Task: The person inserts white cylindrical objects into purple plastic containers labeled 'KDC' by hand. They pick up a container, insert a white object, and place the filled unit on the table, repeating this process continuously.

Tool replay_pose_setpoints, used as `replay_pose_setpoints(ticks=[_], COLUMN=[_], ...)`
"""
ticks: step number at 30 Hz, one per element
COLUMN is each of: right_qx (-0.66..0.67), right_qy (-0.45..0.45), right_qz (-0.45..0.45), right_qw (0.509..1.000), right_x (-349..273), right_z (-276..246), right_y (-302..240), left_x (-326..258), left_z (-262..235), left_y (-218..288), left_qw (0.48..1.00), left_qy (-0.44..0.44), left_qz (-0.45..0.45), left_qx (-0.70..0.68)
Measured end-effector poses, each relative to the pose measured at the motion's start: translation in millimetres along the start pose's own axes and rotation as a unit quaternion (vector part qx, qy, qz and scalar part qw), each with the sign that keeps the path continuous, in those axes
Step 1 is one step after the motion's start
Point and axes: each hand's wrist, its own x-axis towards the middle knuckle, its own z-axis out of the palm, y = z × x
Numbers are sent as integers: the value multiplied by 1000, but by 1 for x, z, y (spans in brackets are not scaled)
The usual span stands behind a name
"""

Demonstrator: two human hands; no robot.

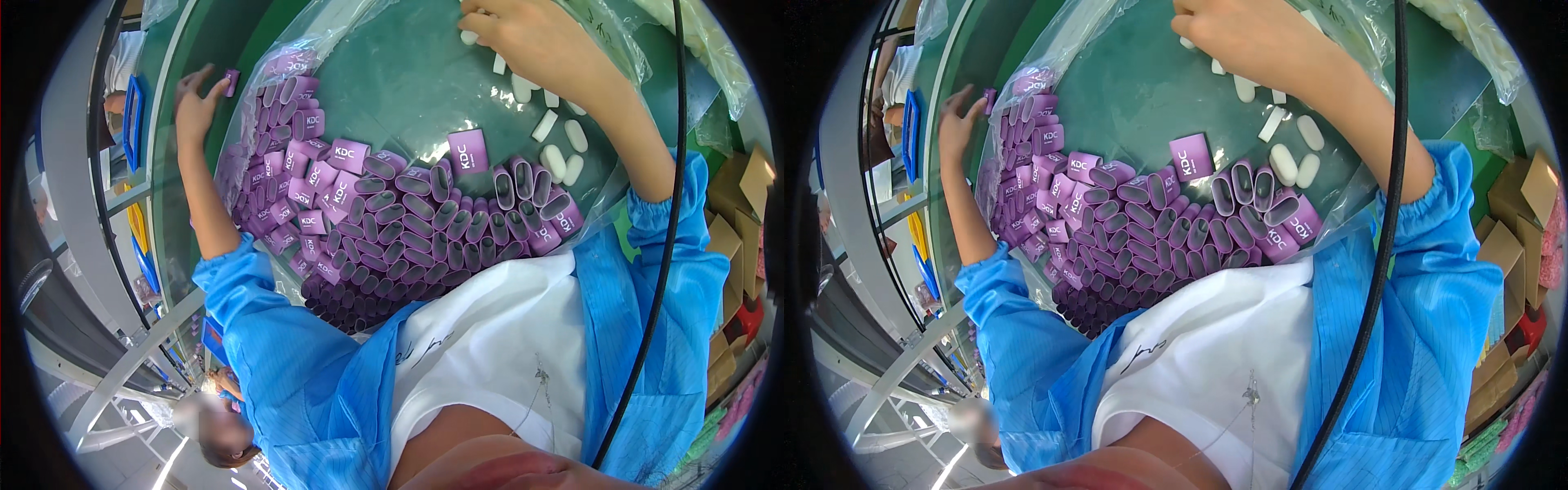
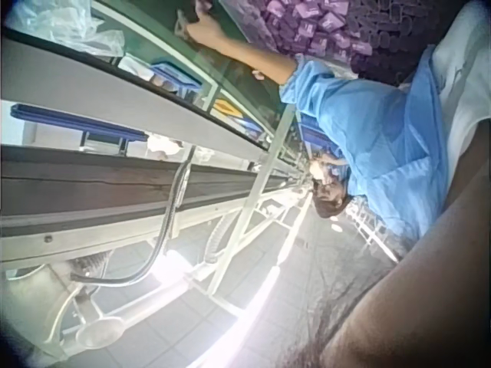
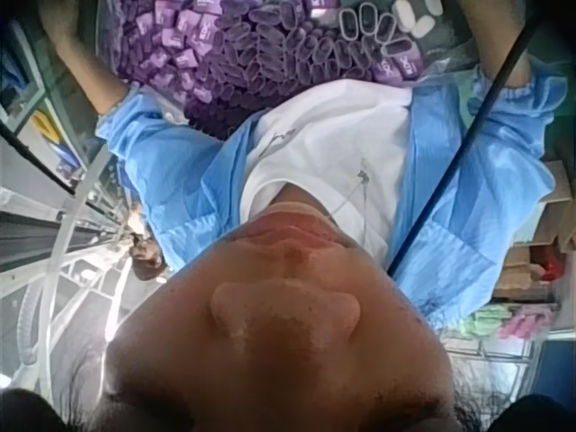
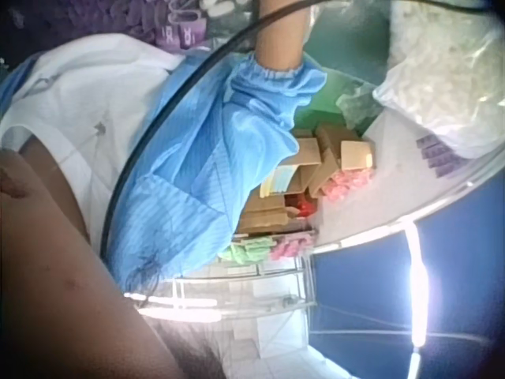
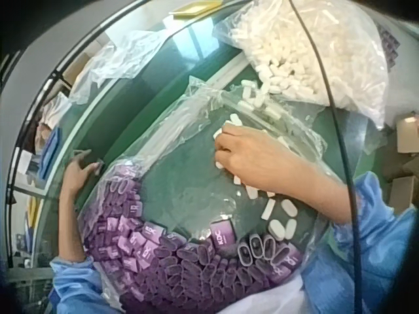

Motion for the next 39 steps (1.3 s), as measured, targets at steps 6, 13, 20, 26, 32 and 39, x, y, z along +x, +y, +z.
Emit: replay_pose_setpoints(ticks=[6, 13, 20, 26, 32, 39], right_qx=[2, 107, 379, 304, 288, 323], right_qy=[-45, 114, 201, 221, 225, 208], right_qz=[16, 130, 232, 206, 212, 195], right_qw=[999, 979, 873, 904, 906, 902], right_x=[-1, -12, -43, -36, -32, -32], right_z=[6, -9, -11, 2, 4, -2], right_y=[0, -12, -53, -74, -74, -73], left_x=[-50, -58, -62, -76, -83, -86], left_z=[-30, 6, 18, 16, 18, 18], left_y=[261, 307, 281, 294, 299, 297], left_qw=[930, 799, 863, 862, 893, 880], left_qy=[-77, -325, -197, -150, -77, -66], left_qz=[322, 470, 160, 105, 130, 130], left_qx=[-156, -187, -437, -472, -425, -453])
